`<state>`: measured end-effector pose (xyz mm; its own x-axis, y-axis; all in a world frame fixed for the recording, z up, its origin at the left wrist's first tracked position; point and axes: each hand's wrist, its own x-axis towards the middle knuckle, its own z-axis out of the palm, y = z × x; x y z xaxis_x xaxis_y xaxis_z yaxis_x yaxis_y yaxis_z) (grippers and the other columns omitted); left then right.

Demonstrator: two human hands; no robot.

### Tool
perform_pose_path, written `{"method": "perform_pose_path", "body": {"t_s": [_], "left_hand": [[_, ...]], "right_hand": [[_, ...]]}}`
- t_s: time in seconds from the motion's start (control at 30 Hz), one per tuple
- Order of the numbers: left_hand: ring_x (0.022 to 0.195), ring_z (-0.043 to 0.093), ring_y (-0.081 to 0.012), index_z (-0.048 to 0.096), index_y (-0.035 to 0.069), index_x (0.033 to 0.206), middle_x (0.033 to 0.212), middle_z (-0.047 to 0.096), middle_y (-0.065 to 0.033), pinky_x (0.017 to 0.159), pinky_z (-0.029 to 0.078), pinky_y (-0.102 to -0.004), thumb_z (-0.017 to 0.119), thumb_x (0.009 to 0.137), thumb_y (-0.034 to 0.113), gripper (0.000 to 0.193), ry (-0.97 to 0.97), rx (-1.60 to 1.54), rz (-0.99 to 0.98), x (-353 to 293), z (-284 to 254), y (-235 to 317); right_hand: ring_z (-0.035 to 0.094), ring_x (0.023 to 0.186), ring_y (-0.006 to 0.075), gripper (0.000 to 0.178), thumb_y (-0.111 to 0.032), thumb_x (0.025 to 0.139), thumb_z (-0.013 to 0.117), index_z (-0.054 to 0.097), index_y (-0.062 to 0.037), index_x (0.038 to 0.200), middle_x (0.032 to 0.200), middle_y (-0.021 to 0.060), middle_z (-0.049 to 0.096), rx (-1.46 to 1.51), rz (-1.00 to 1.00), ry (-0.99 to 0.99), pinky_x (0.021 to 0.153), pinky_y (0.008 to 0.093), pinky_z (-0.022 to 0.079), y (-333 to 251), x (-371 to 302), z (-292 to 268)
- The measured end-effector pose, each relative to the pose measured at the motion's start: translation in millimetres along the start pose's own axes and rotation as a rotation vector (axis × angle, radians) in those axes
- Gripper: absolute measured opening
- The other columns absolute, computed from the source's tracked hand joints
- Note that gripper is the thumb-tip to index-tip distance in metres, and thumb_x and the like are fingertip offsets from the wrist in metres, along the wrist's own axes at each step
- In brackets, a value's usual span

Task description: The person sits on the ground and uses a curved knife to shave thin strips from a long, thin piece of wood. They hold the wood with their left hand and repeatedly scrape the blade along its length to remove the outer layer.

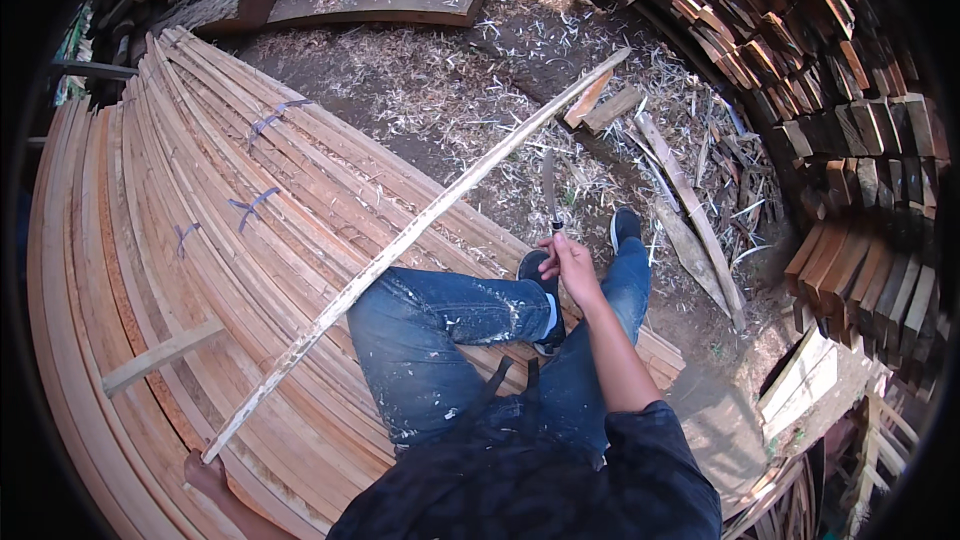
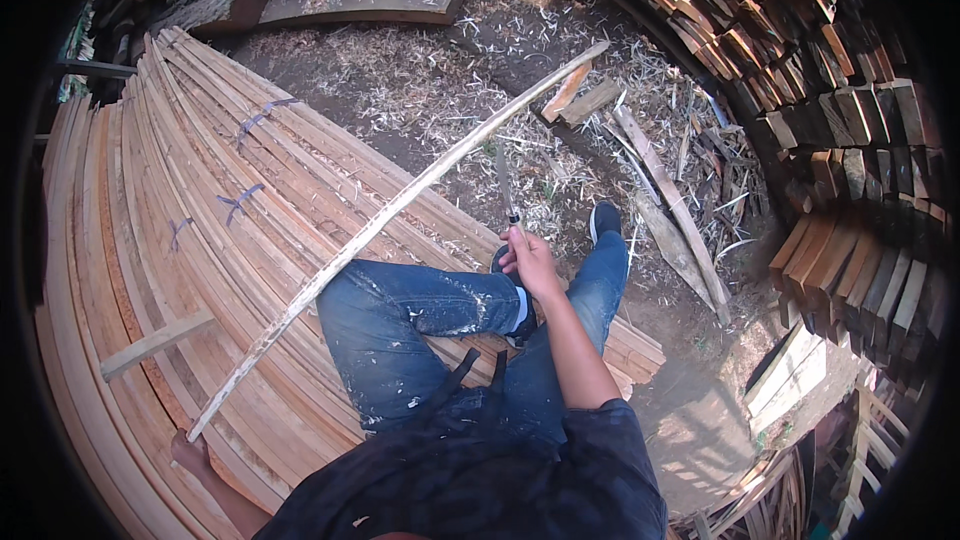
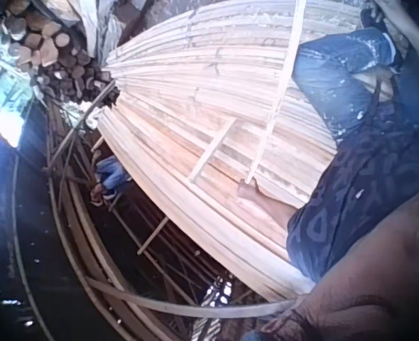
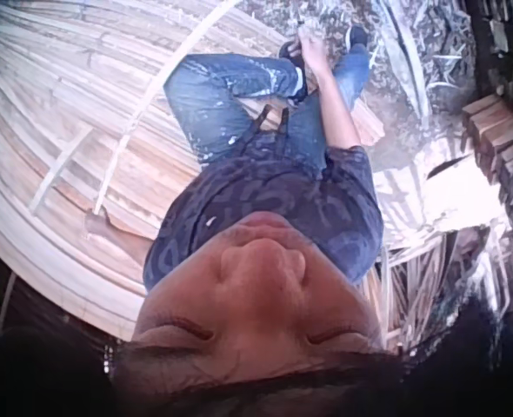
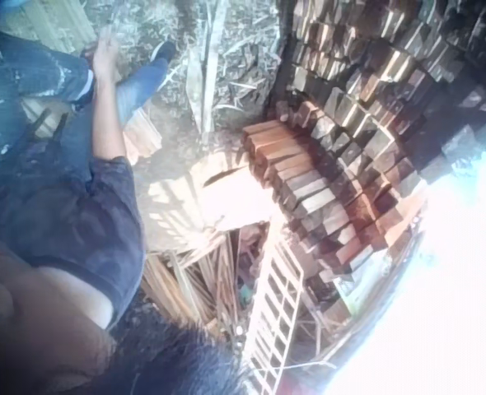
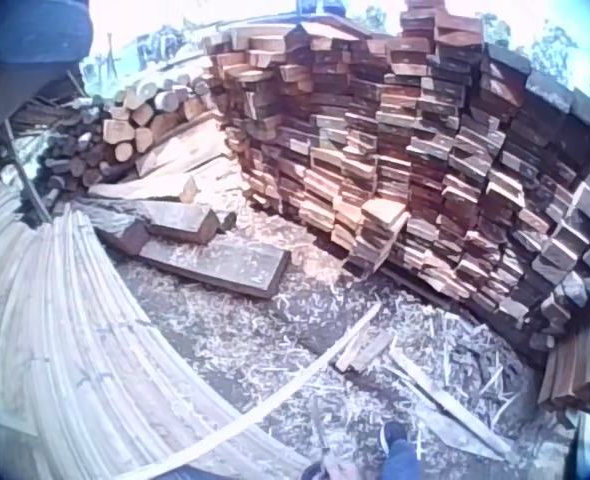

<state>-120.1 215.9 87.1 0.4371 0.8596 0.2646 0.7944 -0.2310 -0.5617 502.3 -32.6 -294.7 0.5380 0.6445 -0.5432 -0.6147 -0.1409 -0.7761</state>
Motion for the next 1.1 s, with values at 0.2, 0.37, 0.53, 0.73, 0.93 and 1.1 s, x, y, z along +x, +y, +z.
{"method": "perform_pose_path", "body": {"t_s": [0.2,0.37,0.53,0.73,0.93,1.1], "left_hand": [[0.053,0.048,-0.0403,0.043,-0.002,0.055,0.055,0.046,-0.021,0.051,0.035,-0.0489,0.07,0.077,0.034,0.05,0.0,-0.001,-0.013,-38,28,-41],[0.052,0.046,-0.0365,0.043,0.0,0.056,0.055,0.044,-0.0166,0.05,0.033,-0.0477,0.072,0.073,0.026,0.043,0.013,-0.154,0.089,-8,63,-38],[0.053,0.044,-0.0359,0.043,0.0,0.056,0.056,0.044,-0.0162,0.051,0.033,-0.0466,0.073,0.07,0.024,0.041,0.059,-0.239,0.169,20,81,-19],[0.066,0.049,-0.0388,0.046,0.0,0.058,0.055,0.042,-0.0191,0.069,0.039,-0.0471,0.073,0.069,0.021,0.036,-0.066,-0.298,0.181,52,111,0],[0.108,0.048,-0.0392,0.058,0.006,0.098,0.105,0.055,-0.0208,0.104,0.027,-0.0547,0.076,0.067,0.024,0.041,-0.633,-0.083,0.209,86,67,64],[0.133,0.029,-0.0387,0.042,0.011,0.134,0.141,0.034,-0.0229,0.111,0.016,-0.0537,0.076,0.07,0.03,0.074,-0.483,-0.368,0.371,97,-19,162]], "right_hand": [[0.059,0.107,0.0333,0.056,-0.055,0.097,0.033,0.048,-0.0041,0.079,0.132,0.0249,0.045,0.278,-0.021,0.083,0.08,0.0394,0.054,18,6,51],[0.052,0.117,0.0367,0.051,-0.052,0.098,0.032,0.045,-0.0066,0.079,0.135,0.0259,0.042,0.458,-0.147,0.2,0.092,0.0452,0.048,0,-3,55],[0.055,0.111,0.0279,0.029,-0.031,0.096,0.049,0.048,-0.0096,0.077,0.115,0.0157,0.059,0.481,-0.106,0.238,0.096,0.0464,0.043,2,9,37],[0.061,0.1,0.0249,0.012,-0.019,0.09,0.053,0.052,-0.0086,0.083,0.098,0.011,0.063,0.657,-0.151,0.332,0.088,0.0462,0.045,1,-15,25],[0.061,0.104,0.0252,0.015,-0.02,0.091,0.055,0.055,-0.0062,0.095,0.101,0.0092,0.062,0.524,-0.149,0.492,0.089,0.043,0.045,22,-75,-9],[0.062,0.1,0.0243,0.024,-0.018,0.09,0.056,0.055,-0.001,0.107,0.103,0.0104,0.062,0.536,-0.22,0.581,0.086,0.0395,0.048,35,-121,-23]]}}
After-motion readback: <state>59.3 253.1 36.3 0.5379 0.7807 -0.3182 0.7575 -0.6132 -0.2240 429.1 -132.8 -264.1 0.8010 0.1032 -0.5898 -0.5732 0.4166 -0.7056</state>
